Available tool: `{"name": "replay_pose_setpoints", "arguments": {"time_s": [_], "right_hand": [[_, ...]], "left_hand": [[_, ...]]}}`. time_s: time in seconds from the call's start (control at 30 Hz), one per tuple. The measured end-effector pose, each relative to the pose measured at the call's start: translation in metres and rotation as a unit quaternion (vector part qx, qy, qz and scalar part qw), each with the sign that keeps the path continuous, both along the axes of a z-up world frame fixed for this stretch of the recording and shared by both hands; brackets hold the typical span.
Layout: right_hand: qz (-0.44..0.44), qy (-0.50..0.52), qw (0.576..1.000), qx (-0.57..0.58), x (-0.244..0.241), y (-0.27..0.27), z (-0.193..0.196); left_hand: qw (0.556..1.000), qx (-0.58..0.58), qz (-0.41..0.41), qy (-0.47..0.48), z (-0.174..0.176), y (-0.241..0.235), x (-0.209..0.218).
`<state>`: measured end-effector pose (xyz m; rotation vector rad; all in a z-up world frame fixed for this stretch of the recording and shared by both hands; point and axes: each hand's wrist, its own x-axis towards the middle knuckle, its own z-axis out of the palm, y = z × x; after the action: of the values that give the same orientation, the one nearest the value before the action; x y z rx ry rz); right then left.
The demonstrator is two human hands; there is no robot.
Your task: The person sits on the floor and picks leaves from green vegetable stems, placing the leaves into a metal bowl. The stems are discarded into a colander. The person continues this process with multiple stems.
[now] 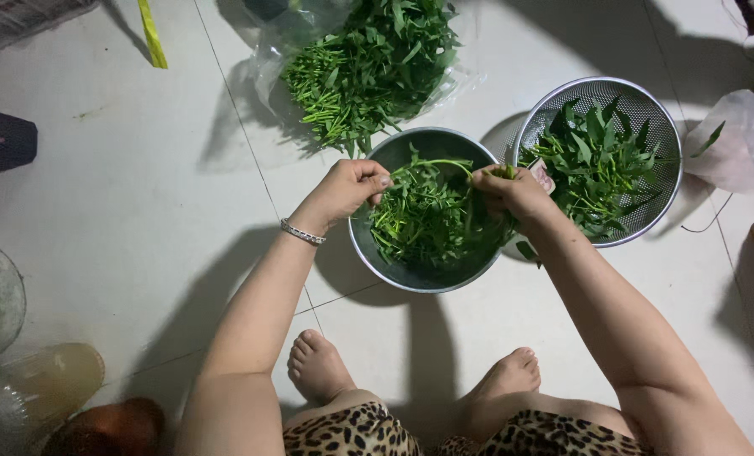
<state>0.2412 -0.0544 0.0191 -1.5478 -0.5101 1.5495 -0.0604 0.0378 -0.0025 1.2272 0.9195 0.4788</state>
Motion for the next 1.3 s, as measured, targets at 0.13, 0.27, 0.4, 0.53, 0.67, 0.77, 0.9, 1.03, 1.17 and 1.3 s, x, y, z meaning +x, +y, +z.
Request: {"name": "replay_pose_setpoints", "arguments": {"time_s": [0.13,0.27,0.4,0.53,0.67,0.77,0.9,1.03,1.17,1.3], "right_hand": [[-0.049,-0.023,0.999,-0.009,0.011,0.003,-0.023],[0.029,-0.145,0.988,-0.043,0.001,-0.002,0.008],[0.132,-0.352,0.925,-0.053,-0.005,-0.005,-0.023],[0.088,-0.375,0.922,-0.048,0.010,0.006,-0.048],[0.067,-0.368,0.927,-0.014,0.015,0.006,-0.044],[0.064,-0.290,0.955,0.028,-0.011,0.003,0.006],[0.122,-0.270,0.954,0.042,-0.027,0.003,0.033],[0.141,-0.266,0.951,0.067,-0.037,0.003,0.038],[0.181,-0.281,0.940,0.064,-0.033,-0.001,0.021],[0.142,-0.291,0.945,0.040,-0.036,-0.007,0.037]], "left_hand": [[1.000,0.007,-0.003,0.015,0.007,0.005,-0.003],[0.999,0.008,-0.001,0.033,-0.017,0.008,-0.002],[0.998,0.002,-0.029,0.060,-0.006,0.003,0.001],[0.998,0.002,-0.035,0.053,-0.002,0.001,0.002],[0.999,0.000,-0.032,0.036,-0.010,0.001,0.001],[0.998,0.006,-0.048,0.037,-0.007,0.001,0.002],[0.999,-0.016,-0.048,0.015,-0.004,0.000,0.006],[0.998,-0.036,-0.048,0.003,0.013,-0.006,0.007],[0.998,-0.026,-0.053,0.007,0.009,-0.006,0.008],[0.997,-0.005,-0.052,0.055,0.032,-0.006,0.008]]}}
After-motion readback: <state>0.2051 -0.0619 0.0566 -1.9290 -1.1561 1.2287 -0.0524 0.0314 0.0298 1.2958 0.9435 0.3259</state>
